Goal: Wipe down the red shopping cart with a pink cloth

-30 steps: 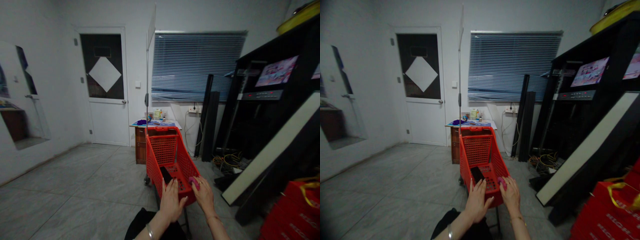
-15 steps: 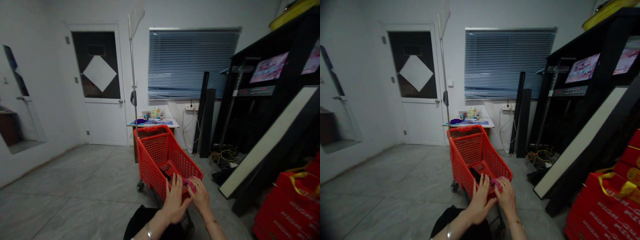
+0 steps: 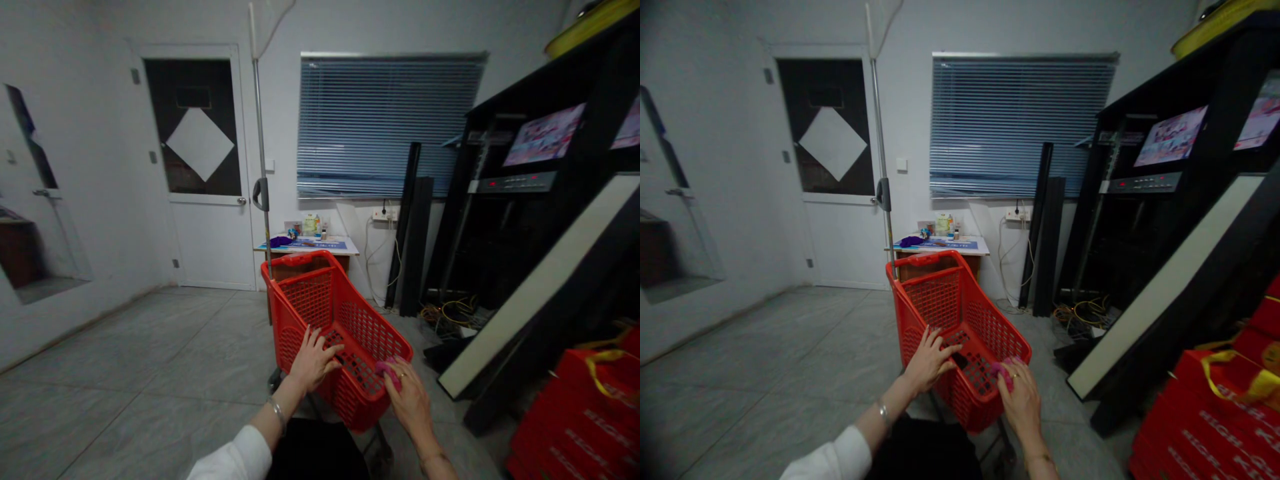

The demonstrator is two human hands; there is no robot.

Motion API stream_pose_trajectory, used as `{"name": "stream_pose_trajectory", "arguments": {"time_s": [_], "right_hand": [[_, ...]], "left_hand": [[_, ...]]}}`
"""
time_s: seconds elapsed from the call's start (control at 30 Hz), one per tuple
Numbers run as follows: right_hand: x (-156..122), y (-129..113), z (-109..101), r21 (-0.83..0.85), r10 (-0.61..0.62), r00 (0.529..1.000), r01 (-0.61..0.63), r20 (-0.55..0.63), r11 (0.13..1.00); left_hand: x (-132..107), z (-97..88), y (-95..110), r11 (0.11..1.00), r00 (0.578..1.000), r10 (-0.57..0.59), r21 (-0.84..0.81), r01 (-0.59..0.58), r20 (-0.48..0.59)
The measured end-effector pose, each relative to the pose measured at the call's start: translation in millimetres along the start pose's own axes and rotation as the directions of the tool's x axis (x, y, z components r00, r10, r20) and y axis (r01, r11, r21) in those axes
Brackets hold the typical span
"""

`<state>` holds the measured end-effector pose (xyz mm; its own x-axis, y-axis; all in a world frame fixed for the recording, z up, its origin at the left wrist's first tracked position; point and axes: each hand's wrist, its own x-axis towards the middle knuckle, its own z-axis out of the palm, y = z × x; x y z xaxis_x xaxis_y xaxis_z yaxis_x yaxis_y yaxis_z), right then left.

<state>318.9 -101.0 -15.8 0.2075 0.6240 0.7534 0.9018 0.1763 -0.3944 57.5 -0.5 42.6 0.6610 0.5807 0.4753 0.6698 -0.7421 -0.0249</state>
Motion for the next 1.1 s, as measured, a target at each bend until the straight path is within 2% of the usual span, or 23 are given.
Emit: {"name": "stream_pose_trajectory", "arguments": {"time_s": [0.23,0.37,0.43,0.57,0.67,0.77,0.83,0.9,1.0,1.1], "right_hand": [[-21,-26,-2,-0.012,-0.039,0.999,0.039,-0.033,0.999],[-27,-40,-3,-0.099,-0.055,0.998,0.052,-0.026,0.994],[-30,-43,-3,-0.158,-0.046,0.997,0.036,-0.059,0.987],[-31,-30,-9,-0.221,-0.026,0.992,-0.002,-0.124,0.975],[-27,-6,-22,-0.175,-0.034,0.998,0.023,-0.059,0.984],[-20,18,-34,-0.115,-0.001,0.999,0.005,0.034,0.993],[-13,30,-39,-0.096,0.044,0.997,-0.037,0.070,0.995],[-6,37,-41,-0.091,0.082,0.992,-0.073,0.099,0.993],[5,40,-38,-0.112,0.110,0.985,-0.095,0.134,0.989],[10,29,-32,-0.181,0.120,0.988,-0.102,0.093,0.978]], "left_hand": [[2,-11.7,12,1.000,1.000,-0.004,0.014,0.004,-0.009],[2,-10.7,26,0.999,0.999,-0.035,0.026,0.036,-0.028],[2,-7.1,37,0.998,0.998,-0.056,0.030,0.057,-0.038],[2,1.7,63,0.992,0.989,-0.128,-0.006,0.128,-0.073],[4,1.4,73,0.986,0.987,-0.146,-0.085,0.140,-0.071],[9,-9.0,61,0.988,0.991,-0.105,-0.124,0.094,-0.085],[11,-18.3,44,0.981,0.972,-0.187,-0.075,0.178,-0.144],[12,-25.1,28,0.972,0.960,-0.236,-0.027,0.235,-0.151],[9,-27.8,18,0.978,0.972,-0.206,-0.007,0.206,-0.112],[5,-26.2,21,0.976,0.969,-0.219,-0.005,0.220,-0.112]]}}
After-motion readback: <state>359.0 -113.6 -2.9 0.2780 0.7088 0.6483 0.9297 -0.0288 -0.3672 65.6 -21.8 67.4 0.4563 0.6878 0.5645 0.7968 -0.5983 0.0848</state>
